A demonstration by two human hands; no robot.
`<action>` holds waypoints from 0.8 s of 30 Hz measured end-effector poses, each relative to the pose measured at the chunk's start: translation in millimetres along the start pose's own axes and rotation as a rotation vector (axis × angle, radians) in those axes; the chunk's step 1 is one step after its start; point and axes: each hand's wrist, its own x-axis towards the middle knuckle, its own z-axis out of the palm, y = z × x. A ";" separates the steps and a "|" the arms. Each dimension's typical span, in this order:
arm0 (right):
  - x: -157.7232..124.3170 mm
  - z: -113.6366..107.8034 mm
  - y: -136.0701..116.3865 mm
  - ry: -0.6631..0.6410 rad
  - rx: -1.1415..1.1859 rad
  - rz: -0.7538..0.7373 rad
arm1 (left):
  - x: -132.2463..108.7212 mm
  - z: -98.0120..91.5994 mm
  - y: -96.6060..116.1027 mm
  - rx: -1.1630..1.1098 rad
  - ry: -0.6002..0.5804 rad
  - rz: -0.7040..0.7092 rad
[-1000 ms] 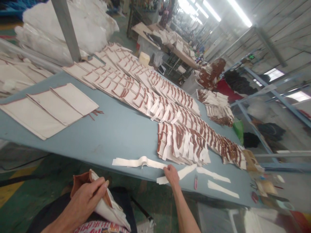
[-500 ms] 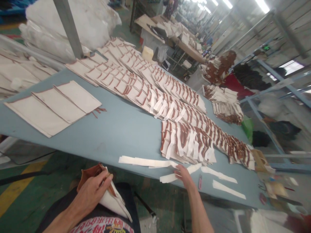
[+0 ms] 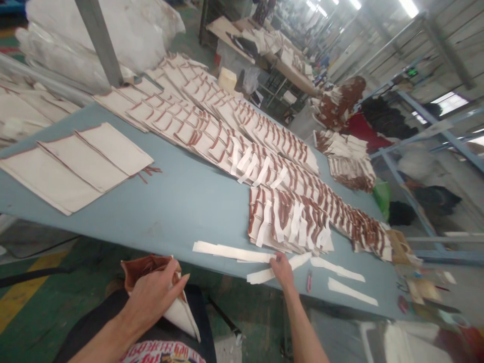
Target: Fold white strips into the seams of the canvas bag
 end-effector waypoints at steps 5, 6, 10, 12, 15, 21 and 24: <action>6.9 -1.2 0.3 -0.025 -0.026 0.003 | 37.5 22.9 22.8 0.142 -0.120 0.160; 8.5 -1.2 1.0 -0.031 -0.019 0.007 | 44.7 27.6 24.0 0.157 -0.136 0.175; 16.2 -3.2 6.0 -0.081 0.054 0.040 | 62.8 38.2 20.7 0.201 -0.157 0.155; 20.0 -7.4 9.5 -0.136 0.114 0.071 | 65.3 38.7 18.6 0.212 -0.162 0.140; 24.4 -19.1 15.9 -0.231 0.222 0.124 | 65.3 37.1 18.7 0.217 -0.174 0.129; 30.3 -40.1 24.1 -0.323 0.422 0.213 | 68.3 35.1 22.5 0.195 -0.166 0.105; 31.5 -42.3 23.5 -0.356 0.513 0.235 | 69.4 33.8 23.4 0.190 -0.171 0.097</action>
